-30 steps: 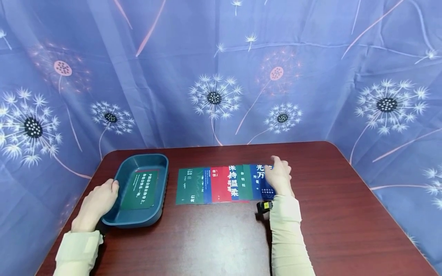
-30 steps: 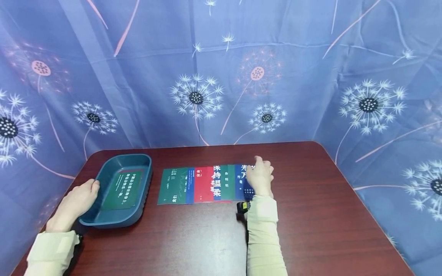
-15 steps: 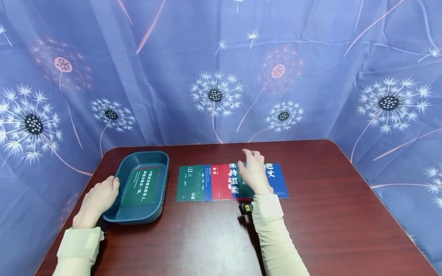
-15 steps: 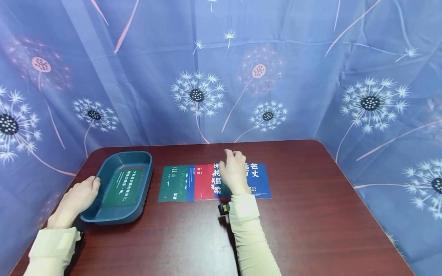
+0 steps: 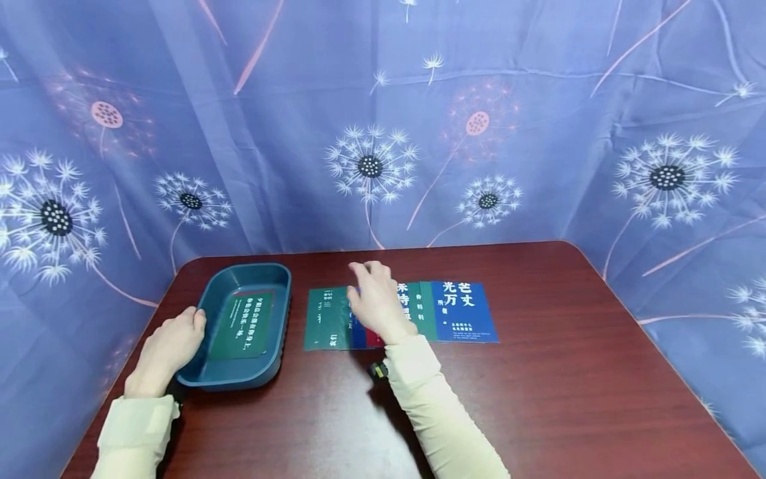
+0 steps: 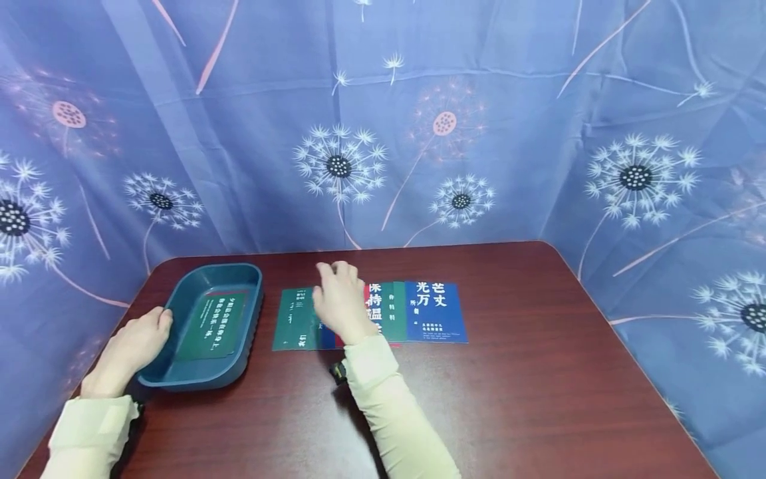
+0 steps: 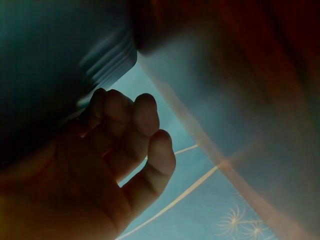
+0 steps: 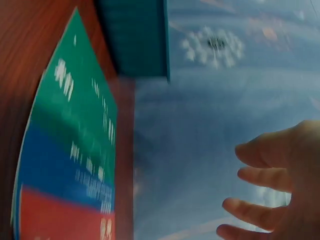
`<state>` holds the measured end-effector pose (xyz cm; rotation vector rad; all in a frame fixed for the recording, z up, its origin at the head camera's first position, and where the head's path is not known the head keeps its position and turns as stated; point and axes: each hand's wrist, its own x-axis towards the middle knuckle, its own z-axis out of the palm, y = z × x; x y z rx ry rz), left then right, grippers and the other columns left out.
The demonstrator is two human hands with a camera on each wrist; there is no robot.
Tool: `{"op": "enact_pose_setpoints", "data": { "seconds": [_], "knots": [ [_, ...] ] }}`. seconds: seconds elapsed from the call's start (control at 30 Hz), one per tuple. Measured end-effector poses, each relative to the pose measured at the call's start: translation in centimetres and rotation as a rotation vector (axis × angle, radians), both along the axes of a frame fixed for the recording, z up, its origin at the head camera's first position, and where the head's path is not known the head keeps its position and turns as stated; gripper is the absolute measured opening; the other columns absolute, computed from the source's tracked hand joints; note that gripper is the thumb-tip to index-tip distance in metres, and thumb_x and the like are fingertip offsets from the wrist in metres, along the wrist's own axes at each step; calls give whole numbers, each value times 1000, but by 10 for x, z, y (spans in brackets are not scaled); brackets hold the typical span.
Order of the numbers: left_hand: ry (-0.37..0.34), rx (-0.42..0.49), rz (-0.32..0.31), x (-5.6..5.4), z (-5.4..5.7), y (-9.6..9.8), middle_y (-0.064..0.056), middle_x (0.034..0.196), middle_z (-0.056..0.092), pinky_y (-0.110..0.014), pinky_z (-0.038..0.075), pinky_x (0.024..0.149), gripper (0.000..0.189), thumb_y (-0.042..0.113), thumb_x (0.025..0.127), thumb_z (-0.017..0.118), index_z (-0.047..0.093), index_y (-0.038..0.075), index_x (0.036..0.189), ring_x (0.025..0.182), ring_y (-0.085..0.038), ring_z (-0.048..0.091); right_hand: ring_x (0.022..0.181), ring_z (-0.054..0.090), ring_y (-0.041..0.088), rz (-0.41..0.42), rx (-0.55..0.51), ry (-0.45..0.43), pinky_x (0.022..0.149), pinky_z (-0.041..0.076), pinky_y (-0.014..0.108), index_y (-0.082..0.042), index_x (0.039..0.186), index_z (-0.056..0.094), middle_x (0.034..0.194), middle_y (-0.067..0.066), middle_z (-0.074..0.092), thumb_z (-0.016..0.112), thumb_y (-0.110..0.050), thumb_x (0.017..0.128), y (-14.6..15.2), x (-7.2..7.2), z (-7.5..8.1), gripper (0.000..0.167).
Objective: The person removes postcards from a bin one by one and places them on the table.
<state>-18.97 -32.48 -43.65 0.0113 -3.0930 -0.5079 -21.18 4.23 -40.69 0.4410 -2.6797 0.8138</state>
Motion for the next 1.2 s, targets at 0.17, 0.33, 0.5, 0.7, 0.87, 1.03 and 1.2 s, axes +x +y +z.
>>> {"op": "enact_pose_setpoints", "data": {
  "seconds": [0.17, 0.33, 0.5, 0.7, 0.87, 1.03, 1.2],
  "knots": [
    [11, 5, -7, -4, 0, 4, -39, 105, 56, -65, 43, 71, 49, 36, 106, 25, 51, -5, 112, 89, -55, 57, 117, 49, 31, 137, 193, 64, 89, 44, 48, -11, 134, 57, 127, 15, 53, 62, -21, 94, -35, -4, 7, 42],
    [3, 1, -2, -3, 0, 2, -39, 106, 55, -65, 43, 70, 48, 35, 106, 26, 51, -5, 113, 88, -55, 57, 113, 50, 25, 241, 374, 131, 87, 45, 42, -16, 132, 58, 124, 10, 55, 58, -31, 96, -75, -1, 7, 38],
    [-2, -1, 0, -1, -2, -1, -39, 107, 55, -65, 43, 71, 49, 36, 106, 25, 50, -5, 115, 89, -54, 57, 112, 48, 21, 326, 484, 168, 88, 44, 37, -20, 125, 61, 120, 7, 56, 54, -39, 99, -109, 4, 2, 33],
    [-5, -7, 11, -2, 1, 0, -39, 107, 55, -66, 43, 72, 49, 35, 106, 25, 50, -6, 116, 89, -54, 57, 118, 49, 21, 398, 545, 144, 99, 41, 33, -19, 118, 64, 119, 5, 61, 45, -42, 102, -140, 2, -5, 34],
    [4, -6, 2, -2, 3, 1, -39, 106, 56, -66, 43, 72, 48, 33, 106, 26, 50, -7, 117, 89, -55, 57, 105, 55, 16, 361, 638, 42, 94, 43, 28, -19, 121, 61, 112, -1, 64, 38, -46, 104, -160, 0, -17, 40],
    [12, 0, -2, -1, 1, 2, -39, 106, 57, -65, 43, 69, 46, 32, 106, 27, 51, -7, 115, 89, -55, 58, 120, 48, 24, 220, 774, -73, 99, 35, 33, -24, 137, 52, 128, -2, 60, 34, -56, 101, -177, 1, -27, 52],
    [14, -6, 3, 0, -1, -1, -39, 105, 57, -64, 44, 68, 44, 31, 106, 28, 53, -5, 112, 89, -55, 58, 144, 21, 32, 78, 919, -214, 113, 13, 41, -30, 153, 30, 143, -7, 49, 36, -67, 95, -192, 0, -32, 69]
  ]
}}
